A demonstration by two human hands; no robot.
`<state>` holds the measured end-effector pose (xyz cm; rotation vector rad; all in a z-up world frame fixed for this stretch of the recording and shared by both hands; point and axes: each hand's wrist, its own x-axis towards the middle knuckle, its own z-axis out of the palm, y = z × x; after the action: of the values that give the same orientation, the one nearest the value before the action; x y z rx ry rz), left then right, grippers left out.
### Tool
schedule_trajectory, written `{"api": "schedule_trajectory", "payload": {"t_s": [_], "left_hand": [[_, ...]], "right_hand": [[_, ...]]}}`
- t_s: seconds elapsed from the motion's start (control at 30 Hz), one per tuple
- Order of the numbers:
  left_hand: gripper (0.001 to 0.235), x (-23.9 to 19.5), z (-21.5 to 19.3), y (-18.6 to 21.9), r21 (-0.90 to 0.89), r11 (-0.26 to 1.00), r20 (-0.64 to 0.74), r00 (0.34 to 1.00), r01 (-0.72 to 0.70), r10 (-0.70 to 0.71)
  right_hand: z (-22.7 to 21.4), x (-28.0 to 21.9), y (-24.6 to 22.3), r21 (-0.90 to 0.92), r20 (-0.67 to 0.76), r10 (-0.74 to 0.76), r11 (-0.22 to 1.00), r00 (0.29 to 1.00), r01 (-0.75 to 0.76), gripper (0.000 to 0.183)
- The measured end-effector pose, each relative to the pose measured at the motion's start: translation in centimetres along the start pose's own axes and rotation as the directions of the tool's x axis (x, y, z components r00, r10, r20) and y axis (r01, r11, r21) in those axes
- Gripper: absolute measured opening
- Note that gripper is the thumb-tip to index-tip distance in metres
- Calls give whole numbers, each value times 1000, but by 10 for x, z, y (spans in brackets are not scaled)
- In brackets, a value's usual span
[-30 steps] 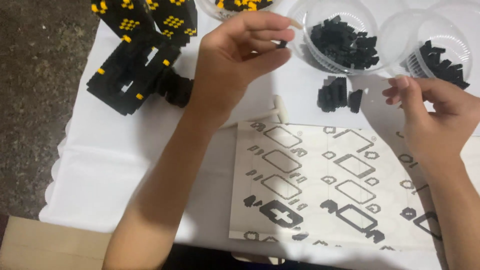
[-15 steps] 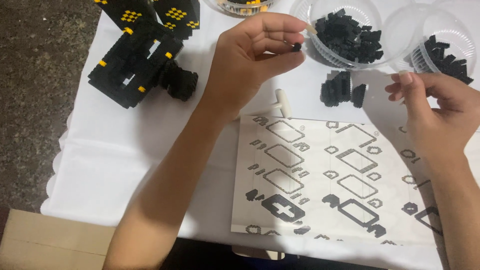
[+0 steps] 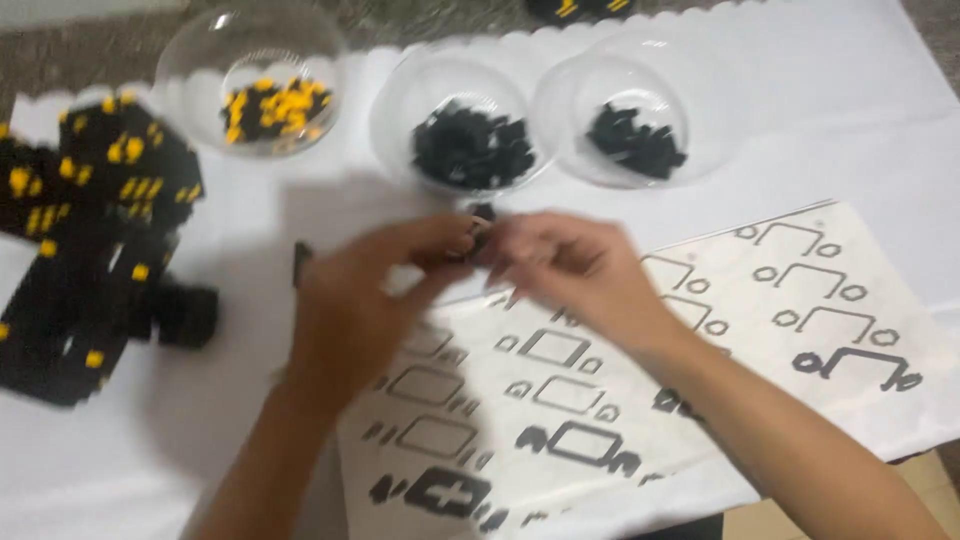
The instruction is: Assembling a toy gun using small interlocking plastic bricks
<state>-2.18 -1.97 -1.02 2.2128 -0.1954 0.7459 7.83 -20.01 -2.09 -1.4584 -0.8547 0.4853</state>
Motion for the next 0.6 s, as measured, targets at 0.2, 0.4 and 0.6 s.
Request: {"api": "schedule_trajectory", "payload": {"t_s": [0.2, 0.4, 0.6], "left_hand": [[37, 41, 14, 18, 89, 958, 243, 939, -273, 245], [30, 128, 72, 7, -99, 926, 256, 889, -365, 378], [29, 183, 172, -39, 397, 879, 653, 755, -263, -69]], "right_hand": [[-6, 8, -17, 150, -236, 304, 950, 923, -274, 18], [-72, 22, -7, 64, -785, -29, 990, 619, 128, 6], [-102, 22, -24, 140, -909, 91, 986, 406, 93, 28]]}}
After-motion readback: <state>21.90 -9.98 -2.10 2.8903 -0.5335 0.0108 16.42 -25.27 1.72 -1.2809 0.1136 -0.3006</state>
